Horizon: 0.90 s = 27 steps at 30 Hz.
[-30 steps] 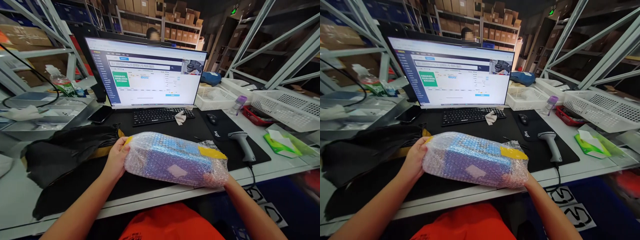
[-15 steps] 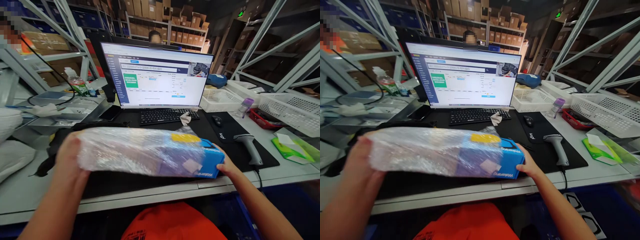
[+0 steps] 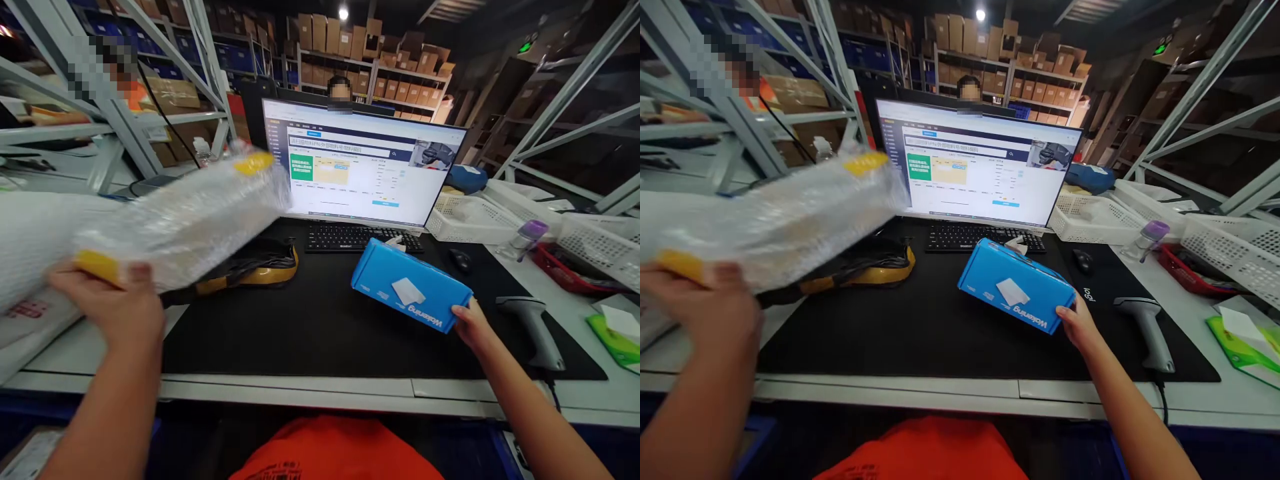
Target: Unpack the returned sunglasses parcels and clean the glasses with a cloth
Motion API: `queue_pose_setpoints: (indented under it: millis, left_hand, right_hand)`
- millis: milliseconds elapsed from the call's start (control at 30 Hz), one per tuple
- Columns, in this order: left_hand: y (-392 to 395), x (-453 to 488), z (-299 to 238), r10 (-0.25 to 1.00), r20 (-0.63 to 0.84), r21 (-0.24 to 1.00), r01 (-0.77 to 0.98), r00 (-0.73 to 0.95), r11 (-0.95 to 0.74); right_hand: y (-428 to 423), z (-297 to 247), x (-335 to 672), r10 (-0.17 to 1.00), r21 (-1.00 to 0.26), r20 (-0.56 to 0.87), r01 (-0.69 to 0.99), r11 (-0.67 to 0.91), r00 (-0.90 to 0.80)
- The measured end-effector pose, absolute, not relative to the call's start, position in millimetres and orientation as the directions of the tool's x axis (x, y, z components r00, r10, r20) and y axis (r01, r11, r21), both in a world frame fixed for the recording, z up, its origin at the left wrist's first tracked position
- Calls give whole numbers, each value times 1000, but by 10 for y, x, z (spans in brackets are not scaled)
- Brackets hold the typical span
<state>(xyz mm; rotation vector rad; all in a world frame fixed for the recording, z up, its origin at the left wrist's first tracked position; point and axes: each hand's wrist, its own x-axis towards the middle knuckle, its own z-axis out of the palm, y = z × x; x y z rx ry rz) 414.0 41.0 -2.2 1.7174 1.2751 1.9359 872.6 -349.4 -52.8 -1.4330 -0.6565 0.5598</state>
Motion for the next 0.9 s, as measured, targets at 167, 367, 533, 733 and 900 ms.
queue_pose_setpoints:
  millis: [167, 367, 533, 733, 900]
  left_hand:
    - [92, 4114, -562, 780, 611, 445, 757, 135, -479]
    - [-249, 3978, -514, 844, 445, 96, 920, 301, -379]
    - [-475, 4027, -285, 789, 553, 81, 926, 266, -368]
    - [-411, 4422, 41, 665, 522, -102, 813, 535, -574]
    - [-204, 4888, 159, 634, 386, -196, 731, 670, -654]
  right_hand:
    - [-3109, -571, 8602, 769, -986, 100, 166, -8, 632]
    - [-3112, -690, 8708, 839, -956, 41, 266, -125, 543]
    - [-3321, -774, 8681, 872, -789, 79, 565, -241, 482]
    - [-3408, -506, 8374, 844, -524, 319, 823, -222, 431]
    - [-3377, -312, 7807, 679, 17, 732, 996, -86, 46]
